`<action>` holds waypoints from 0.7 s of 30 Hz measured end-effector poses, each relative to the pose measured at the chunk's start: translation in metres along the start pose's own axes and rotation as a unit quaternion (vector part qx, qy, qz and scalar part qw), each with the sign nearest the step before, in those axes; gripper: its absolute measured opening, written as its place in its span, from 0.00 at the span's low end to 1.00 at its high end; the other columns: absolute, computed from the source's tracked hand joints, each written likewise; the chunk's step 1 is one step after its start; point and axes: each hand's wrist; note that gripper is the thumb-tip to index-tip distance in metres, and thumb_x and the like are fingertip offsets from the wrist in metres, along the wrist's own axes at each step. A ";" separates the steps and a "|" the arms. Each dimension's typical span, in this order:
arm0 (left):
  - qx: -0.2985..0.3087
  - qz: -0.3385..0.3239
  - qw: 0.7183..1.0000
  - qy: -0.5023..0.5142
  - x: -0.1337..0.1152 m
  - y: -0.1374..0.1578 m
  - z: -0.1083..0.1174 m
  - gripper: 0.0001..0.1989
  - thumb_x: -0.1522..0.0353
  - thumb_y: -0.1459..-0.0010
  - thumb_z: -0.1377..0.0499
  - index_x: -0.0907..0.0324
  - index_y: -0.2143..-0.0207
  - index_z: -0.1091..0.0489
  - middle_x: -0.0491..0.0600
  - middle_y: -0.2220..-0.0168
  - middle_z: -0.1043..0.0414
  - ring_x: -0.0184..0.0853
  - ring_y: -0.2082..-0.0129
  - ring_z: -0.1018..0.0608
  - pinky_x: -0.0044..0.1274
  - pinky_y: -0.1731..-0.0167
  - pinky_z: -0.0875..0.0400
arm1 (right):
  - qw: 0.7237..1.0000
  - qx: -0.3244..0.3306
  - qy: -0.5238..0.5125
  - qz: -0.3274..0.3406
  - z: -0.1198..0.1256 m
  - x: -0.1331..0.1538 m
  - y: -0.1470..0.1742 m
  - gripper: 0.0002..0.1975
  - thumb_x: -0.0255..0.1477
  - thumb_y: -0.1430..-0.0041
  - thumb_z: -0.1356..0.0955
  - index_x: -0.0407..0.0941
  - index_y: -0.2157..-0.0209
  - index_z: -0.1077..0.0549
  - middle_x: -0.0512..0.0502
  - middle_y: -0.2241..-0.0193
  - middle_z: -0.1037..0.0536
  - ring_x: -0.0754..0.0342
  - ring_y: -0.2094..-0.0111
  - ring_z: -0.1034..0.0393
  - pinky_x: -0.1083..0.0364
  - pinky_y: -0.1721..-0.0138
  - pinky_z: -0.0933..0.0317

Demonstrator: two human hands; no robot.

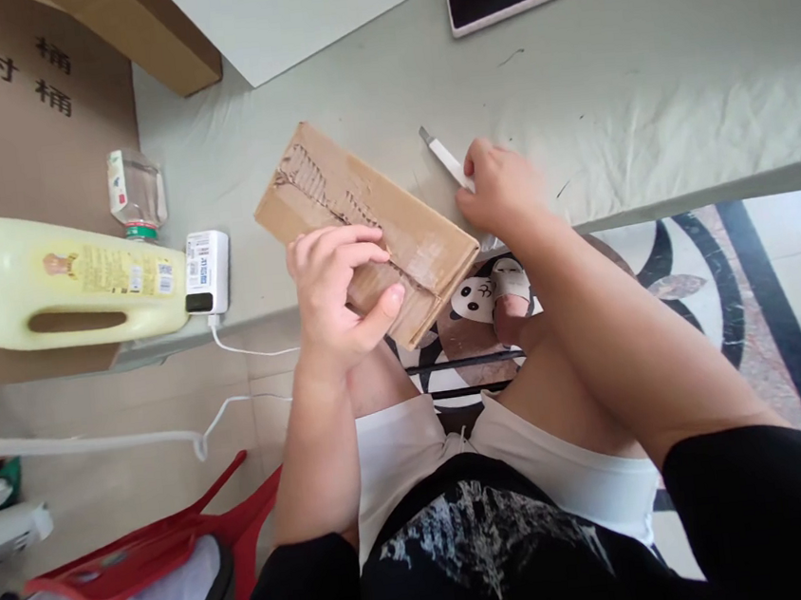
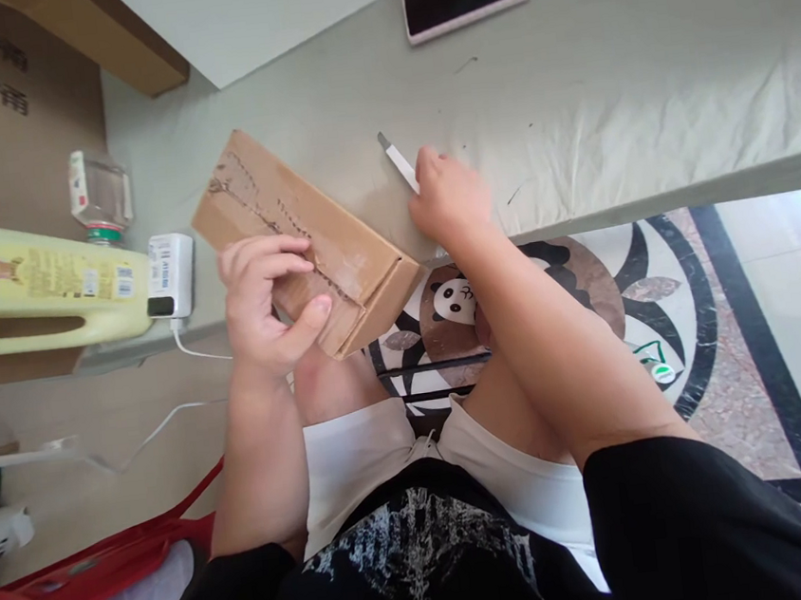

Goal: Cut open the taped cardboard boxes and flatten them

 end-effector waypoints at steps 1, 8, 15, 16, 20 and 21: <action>-0.008 -0.001 1.000 0.001 0.002 0.000 -0.001 0.11 0.57 0.43 0.40 0.51 0.62 0.33 0.50 0.54 0.25 0.46 0.52 0.26 0.44 0.47 0.36 | 1.000 -0.010 -0.023 0.000 0.001 0.000 0.001 0.15 0.25 0.44 0.35 0.46 0.53 0.30 0.39 0.62 0.25 0.42 0.61 0.30 0.42 0.58 0.34; -0.023 0.019 0.999 0.033 0.006 -0.001 -0.006 0.14 0.55 0.40 0.40 0.55 0.69 0.35 0.53 0.54 0.36 0.45 0.51 0.30 0.44 0.46 0.33 | 0.960 -0.046 -0.262 0.089 0.015 0.004 0.016 0.09 0.30 0.34 0.39 0.49 0.60 0.27 0.51 0.77 0.35 0.54 0.74 0.37 0.52 0.66 0.36; 0.011 0.020 0.999 0.030 0.000 0.000 -0.003 0.08 0.59 0.37 0.41 0.48 0.60 0.24 0.53 0.48 0.37 0.48 0.45 0.31 0.46 0.43 0.34 | 0.927 -0.129 -0.300 0.185 0.050 0.019 0.066 0.04 0.32 0.36 0.32 0.49 0.59 0.29 0.53 0.76 0.34 0.57 0.75 0.38 0.53 0.67 0.36; 0.013 0.020 0.999 0.030 0.000 0.000 -0.002 0.09 0.59 0.37 0.42 0.47 0.59 0.23 0.52 0.48 0.36 0.48 0.45 0.32 0.46 0.43 0.34 | 0.919 -0.142 -0.310 0.200 0.053 0.021 0.071 0.06 0.33 0.37 0.31 0.49 0.59 0.29 0.54 0.77 0.34 0.57 0.76 0.40 0.54 0.69 0.38; 0.026 0.016 0.999 0.022 0.001 -0.004 -0.001 0.11 0.57 0.36 0.43 0.47 0.59 0.22 0.51 0.48 0.34 0.48 0.46 0.31 0.46 0.45 0.33 | 0.860 -0.225 -0.371 0.268 0.054 0.024 0.075 0.06 0.34 0.38 0.30 0.48 0.65 0.31 0.53 0.76 0.34 0.59 0.78 0.42 0.56 0.73 0.42; 0.034 0.016 0.999 0.014 0.001 -0.005 -0.001 0.11 0.58 0.36 0.43 0.47 0.59 0.22 0.51 0.48 0.33 0.48 0.46 0.31 0.46 0.45 0.34 | 0.840 -0.244 -0.396 0.279 0.053 0.024 0.074 0.08 0.35 0.37 0.31 0.48 0.66 0.32 0.53 0.76 0.33 0.59 0.78 0.42 0.56 0.73 0.43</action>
Point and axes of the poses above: each hand's wrist, its own y-axis away from the middle knuckle, its own z-axis out of the back of the hand, x = y × z
